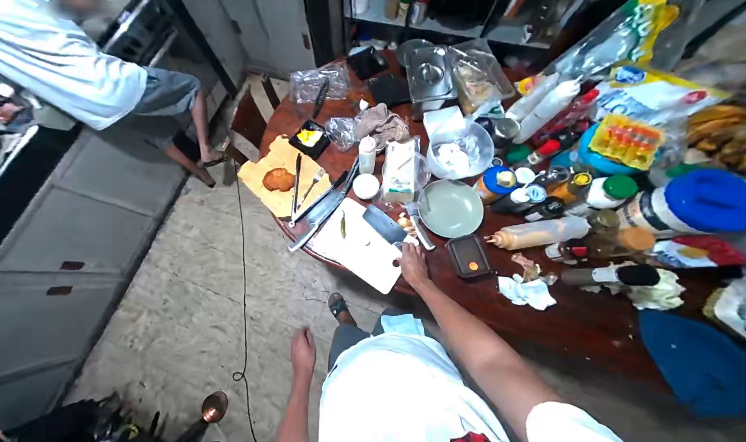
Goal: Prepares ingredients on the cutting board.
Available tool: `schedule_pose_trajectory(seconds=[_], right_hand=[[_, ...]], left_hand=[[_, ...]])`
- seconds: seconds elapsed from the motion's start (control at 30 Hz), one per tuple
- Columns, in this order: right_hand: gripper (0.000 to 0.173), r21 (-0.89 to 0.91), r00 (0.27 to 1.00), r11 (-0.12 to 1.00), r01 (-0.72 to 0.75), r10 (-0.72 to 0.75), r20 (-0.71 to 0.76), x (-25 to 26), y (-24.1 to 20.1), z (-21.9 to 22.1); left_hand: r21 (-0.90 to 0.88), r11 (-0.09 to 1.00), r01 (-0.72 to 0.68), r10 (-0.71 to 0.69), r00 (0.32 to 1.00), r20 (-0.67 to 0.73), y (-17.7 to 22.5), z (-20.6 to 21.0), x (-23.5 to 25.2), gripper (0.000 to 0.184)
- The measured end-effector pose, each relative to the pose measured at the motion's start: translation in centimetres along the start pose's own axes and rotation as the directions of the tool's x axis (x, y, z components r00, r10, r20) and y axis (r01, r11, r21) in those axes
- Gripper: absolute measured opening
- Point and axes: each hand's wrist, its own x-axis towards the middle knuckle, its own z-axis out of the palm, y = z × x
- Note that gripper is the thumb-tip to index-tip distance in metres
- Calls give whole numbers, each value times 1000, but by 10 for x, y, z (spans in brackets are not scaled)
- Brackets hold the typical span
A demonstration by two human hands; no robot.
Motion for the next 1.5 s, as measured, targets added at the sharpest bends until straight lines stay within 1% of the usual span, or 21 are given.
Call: schedule_pose_trajectory(seconds=[0.07,0.13,0.2,0.27,0.33,0.4,0.5,0.6,0.67,0.73,0.8,0.9,0.97,1.03,1.1,1.17,1.23,1.3,1.4,1.47,1.5], right_hand=[[57,58,997,998,-32,28,72,3,-5,-6],[61,126,994,991,-38,25,106,-3,-9,-14],[59,181,997,982,-57,45,66,-16,-8,-22],[54,235,997,969,-80,81,2,-35,-6,-29],[52,309,991,946,-98,122,-61,-57,-3,-29],[51,361,982,924,-125,168,-90,-78,4,-30],[49,423,971,892,-158,219,-97,-104,12,-31],[48,458,959,870,-185,262,-110,-121,19,-29],[48,463,953,860,-214,288,-95,-129,19,-26],[49,484,950,841,-242,308,-60,-131,13,-29],[49,501,951,832,-241,306,-52,-129,5,-27],[48,481,956,846,-230,289,-52,-122,-8,-23],[46,458,963,864,-209,262,-55,-116,-18,-20],[43,405,972,897,-178,225,-71,-109,-28,-18],[40,285,975,941,-182,210,-71,-101,-41,-18],[39,159,976,966,-206,215,-44,-94,-58,-23],[37,85,982,980,-182,186,-44,-85,-72,-28],[36,34,990,990,-134,135,-45,-77,-85,-32],[34,-1,997,998,-68,68,-42,-66,-102,-37],[34,-24,999,999,-40,39,-5,-60,-112,-41],[34,-36,1000,999,-22,22,8,-57,-115,-41]], left_hand=[[90,969,-230,228,973,31,58,-37,63,36],[139,901,-412,403,911,87,118,-51,109,33],[163,822,-545,529,838,132,172,-46,143,31],[183,747,-640,617,768,170,211,-31,167,31],[204,650,-732,702,681,208,236,-10,186,32],[232,506,-831,773,556,306,254,13,199,35],[268,255,-929,804,357,476,265,33,215,36],[281,87,-956,811,232,537,270,30,229,34],[299,47,-953,795,217,566,270,18,240,35],[320,82,-944,779,261,570,271,1,255,39],[386,142,-911,763,349,544,264,-17,270,41],[505,284,-815,708,533,462,253,-41,285,41],[507,379,-774,731,586,350,248,-50,287,33],[424,462,-779,763,593,259,247,-57,286,29],[300,510,-806,788,577,212,251,-64,281,28],[179,495,-850,819,526,231,258,-70,272,27],[65,432,-899,858,432,276,265,-71,265,27],[-31,343,-939,892,315,325,272,-68,258,25],[-108,240,-965,886,172,431,283,-59,251,21],[-119,225,-967,860,139,490,293,-53,253,24],[-99,239,-966,847,157,507,298,-50,257,33]])
